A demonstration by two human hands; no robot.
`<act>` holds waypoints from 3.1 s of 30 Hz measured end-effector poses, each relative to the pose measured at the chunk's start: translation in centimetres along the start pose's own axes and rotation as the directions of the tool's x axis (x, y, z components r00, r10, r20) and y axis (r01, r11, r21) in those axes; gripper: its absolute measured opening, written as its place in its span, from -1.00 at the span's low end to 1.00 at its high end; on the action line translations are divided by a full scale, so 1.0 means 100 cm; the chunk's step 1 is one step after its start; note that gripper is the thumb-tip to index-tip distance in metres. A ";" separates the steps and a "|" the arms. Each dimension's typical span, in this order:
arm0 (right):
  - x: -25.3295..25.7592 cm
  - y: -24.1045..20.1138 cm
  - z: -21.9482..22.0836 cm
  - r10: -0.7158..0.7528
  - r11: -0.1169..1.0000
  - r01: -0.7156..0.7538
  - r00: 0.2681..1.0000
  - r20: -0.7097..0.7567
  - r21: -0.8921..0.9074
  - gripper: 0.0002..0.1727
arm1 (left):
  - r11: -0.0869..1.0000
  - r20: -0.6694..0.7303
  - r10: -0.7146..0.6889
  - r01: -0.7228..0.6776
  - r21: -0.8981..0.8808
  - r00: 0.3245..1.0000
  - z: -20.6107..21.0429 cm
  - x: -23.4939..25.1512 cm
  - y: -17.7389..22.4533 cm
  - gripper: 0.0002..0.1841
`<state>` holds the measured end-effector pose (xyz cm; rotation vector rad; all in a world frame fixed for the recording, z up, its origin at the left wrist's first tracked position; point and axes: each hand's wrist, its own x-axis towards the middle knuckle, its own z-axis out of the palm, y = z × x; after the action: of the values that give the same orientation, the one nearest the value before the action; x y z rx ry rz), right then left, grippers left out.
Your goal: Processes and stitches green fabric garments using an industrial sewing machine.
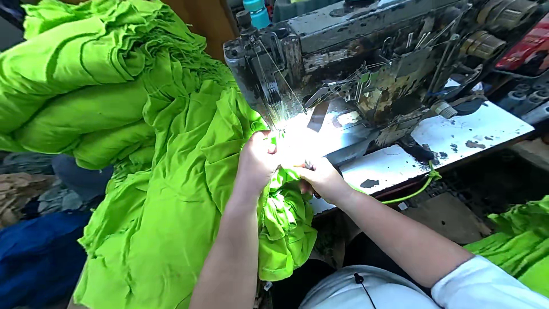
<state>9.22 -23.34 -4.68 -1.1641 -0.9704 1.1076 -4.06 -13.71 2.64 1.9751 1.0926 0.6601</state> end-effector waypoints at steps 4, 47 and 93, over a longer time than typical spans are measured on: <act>-0.003 -0.015 -0.001 0.169 0.977 -0.175 0.984 0.054 0.122 -0.62 | 0.903 0.053 -0.105 0.117 -0.413 0.993 -0.008 -0.003 0.006 -0.55; -0.010 0.014 -0.017 -0.343 0.797 0.398 0.917 0.202 -0.454 -0.82 | 0.133 0.716 0.236 -0.752 0.646 0.657 -0.033 -0.008 0.042 -0.71; 0.002 -0.185 -0.312 -0.314 0.925 0.125 0.783 -0.536 -0.359 -0.76 | 0.610 0.251 0.370 -0.438 0.661 0.895 0.004 0.011 -0.020 -0.73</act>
<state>42.14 -30.04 8.85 -1.4814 -0.7686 0.3530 -4.13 -12.28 0.88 2.9607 0.9077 0.3779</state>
